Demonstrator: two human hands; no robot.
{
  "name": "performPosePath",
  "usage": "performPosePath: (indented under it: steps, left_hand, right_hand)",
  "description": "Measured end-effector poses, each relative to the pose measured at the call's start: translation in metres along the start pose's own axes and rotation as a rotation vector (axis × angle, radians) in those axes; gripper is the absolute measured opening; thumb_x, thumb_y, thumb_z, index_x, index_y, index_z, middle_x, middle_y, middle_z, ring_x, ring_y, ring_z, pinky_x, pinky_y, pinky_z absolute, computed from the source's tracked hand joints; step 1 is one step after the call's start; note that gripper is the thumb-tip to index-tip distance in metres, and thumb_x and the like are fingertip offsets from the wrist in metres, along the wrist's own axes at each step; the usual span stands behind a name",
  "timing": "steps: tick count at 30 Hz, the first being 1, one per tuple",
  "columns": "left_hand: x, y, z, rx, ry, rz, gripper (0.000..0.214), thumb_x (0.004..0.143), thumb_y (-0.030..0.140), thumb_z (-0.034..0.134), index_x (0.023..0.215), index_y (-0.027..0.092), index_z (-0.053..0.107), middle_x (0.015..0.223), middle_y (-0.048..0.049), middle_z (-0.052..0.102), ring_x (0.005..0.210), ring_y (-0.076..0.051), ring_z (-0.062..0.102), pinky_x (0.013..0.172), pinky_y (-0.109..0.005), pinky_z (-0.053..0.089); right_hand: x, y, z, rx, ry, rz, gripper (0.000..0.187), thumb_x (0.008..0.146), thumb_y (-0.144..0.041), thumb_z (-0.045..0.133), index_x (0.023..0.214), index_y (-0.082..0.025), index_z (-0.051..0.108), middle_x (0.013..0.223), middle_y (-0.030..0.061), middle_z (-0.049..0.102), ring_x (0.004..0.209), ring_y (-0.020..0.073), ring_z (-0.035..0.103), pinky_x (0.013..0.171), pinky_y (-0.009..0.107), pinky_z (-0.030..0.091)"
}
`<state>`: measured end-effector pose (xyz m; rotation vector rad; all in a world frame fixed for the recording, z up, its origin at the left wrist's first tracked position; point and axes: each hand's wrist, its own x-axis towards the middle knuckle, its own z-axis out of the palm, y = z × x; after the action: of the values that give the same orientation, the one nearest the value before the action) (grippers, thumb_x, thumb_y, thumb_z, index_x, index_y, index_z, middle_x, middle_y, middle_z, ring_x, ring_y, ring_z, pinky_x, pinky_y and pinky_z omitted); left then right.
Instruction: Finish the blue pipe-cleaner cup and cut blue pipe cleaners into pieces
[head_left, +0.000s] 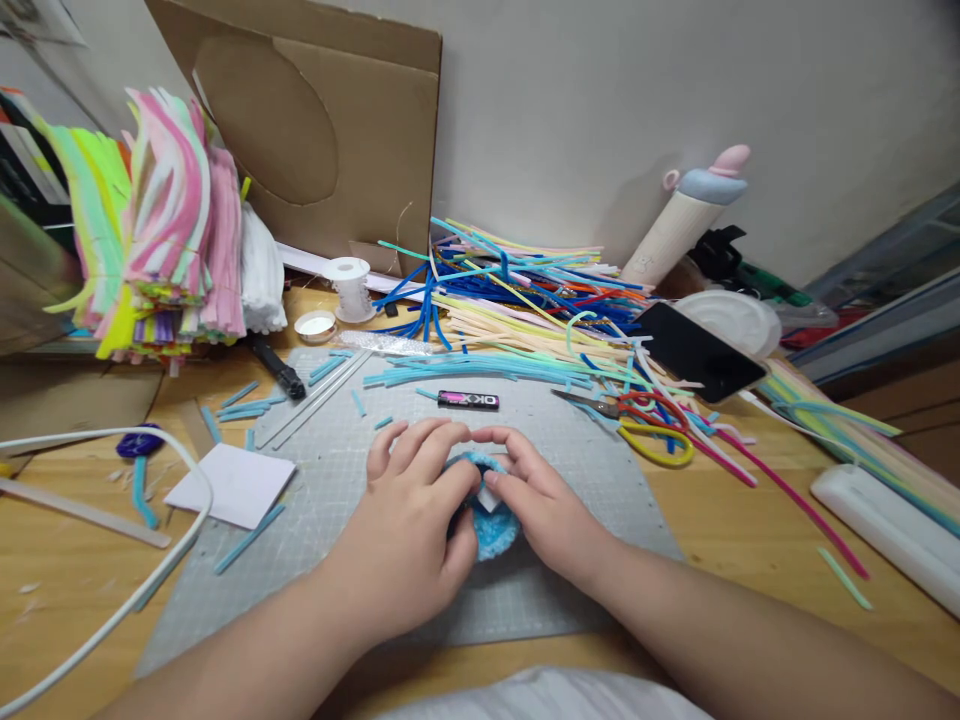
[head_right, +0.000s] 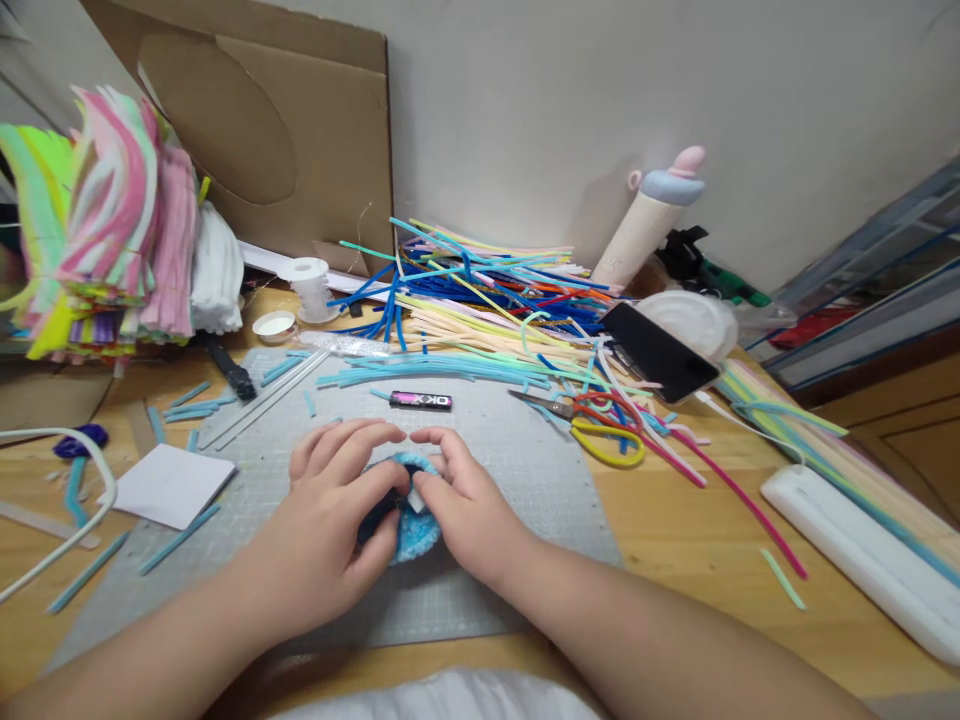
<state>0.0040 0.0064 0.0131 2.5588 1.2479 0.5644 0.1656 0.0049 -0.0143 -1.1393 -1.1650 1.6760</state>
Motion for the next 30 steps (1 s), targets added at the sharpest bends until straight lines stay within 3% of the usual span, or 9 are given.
performPosePath:
  steps: [6,15,30]
  left_hand:
    - [0.0005,-0.0028,0.0033,0.064,0.098,-0.088,0.015,0.080,0.017,0.050,0.078,0.025,0.063,0.126,-0.0036,0.054,0.124,-0.027,0.036,0.100,-0.050,0.022]
    - [0.0003,-0.0031,-0.0047,0.007,-0.091,0.020,0.028,0.071,0.013,0.050,0.095,0.024,0.060,0.131,-0.0057,0.046,0.128,-0.026,0.030,0.106,-0.051,0.014]
    - [-0.0007,-0.0004,-0.0003,0.013,-0.090,-0.003,0.024,0.067,0.012,0.048,0.088,0.020,0.057,0.125,-0.0089,0.045,0.126,-0.026,0.032,0.109,-0.049,0.011]
  right_hand:
    - [-0.0028,-0.0004,0.0014,-0.047,-0.022,-0.025,0.032,0.085,-0.024,0.048,0.116,-0.025,0.039,0.077,-0.0044,0.049,0.064,0.0105,0.046,0.061,0.023,0.038]
    - [-0.0055,0.0028,0.0006,-0.123,-0.041,-0.044,0.031,0.088,-0.024,0.045,0.118,-0.026,0.040,0.075,-0.0041,0.052,0.062,0.0099,0.046,0.059,0.023,0.039]
    - [-0.0053,0.0068,0.0002,-0.119,-0.064,-0.028,0.031,0.088,-0.020,0.044,0.118,-0.027,0.040,0.070,-0.0055,0.049,0.061,0.0091,0.043,0.057,0.022,0.036]
